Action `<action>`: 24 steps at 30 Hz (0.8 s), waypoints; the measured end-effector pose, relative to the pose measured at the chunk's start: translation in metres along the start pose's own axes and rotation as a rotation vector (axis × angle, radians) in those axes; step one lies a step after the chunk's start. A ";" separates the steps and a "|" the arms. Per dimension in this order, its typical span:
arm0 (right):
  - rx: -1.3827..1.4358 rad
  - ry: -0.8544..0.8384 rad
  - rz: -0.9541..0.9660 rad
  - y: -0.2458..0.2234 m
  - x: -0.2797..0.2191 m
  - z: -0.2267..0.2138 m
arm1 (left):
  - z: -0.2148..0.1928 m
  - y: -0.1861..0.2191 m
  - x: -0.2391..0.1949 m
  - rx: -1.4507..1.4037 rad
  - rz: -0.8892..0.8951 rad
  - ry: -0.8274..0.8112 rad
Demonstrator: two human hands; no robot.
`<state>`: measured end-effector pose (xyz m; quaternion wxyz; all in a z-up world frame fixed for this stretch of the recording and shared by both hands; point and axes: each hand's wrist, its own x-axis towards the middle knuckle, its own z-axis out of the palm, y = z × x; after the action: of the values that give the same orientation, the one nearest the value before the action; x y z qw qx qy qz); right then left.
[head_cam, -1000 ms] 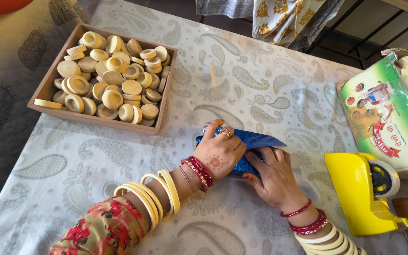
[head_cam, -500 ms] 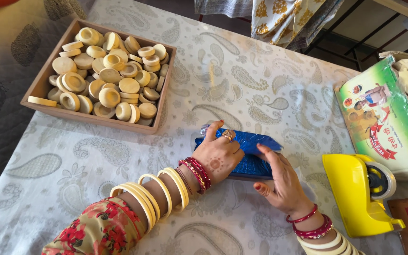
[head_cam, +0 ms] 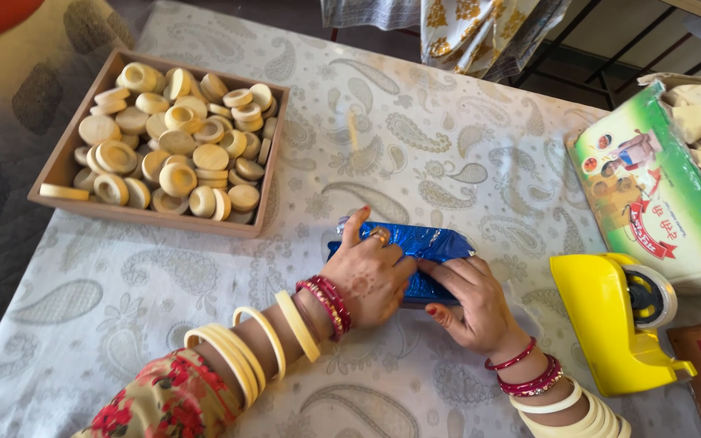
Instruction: The person wraps individual sweet pieces by hand using blue foil and places them into a small pink box.
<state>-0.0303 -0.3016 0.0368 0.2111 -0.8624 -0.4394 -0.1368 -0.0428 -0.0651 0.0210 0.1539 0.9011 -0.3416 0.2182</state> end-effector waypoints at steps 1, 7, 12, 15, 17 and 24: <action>0.002 -0.007 0.006 0.000 0.000 0.000 | -0.008 0.002 0.001 -0.060 -0.022 -0.023; -0.014 0.013 0.069 -0.008 -0.006 0.005 | -0.013 0.004 -0.001 -0.065 -0.012 -0.145; -0.266 0.151 0.106 -0.021 -0.014 0.006 | -0.005 0.003 -0.003 -0.032 -0.013 -0.160; -0.344 0.210 0.053 -0.028 -0.006 -0.002 | -0.003 0.003 -0.005 -0.028 -0.021 -0.158; -0.350 0.241 0.022 -0.023 -0.005 -0.003 | -0.001 0.003 -0.007 -0.019 -0.010 -0.158; -0.166 0.160 -0.084 0.006 -0.013 0.001 | -0.003 0.002 -0.005 0.045 0.040 -0.150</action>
<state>-0.0324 -0.3133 0.0294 0.1675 -0.8441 -0.4440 -0.2497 -0.0485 -0.0629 0.0212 0.1033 0.9112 -0.3650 0.1608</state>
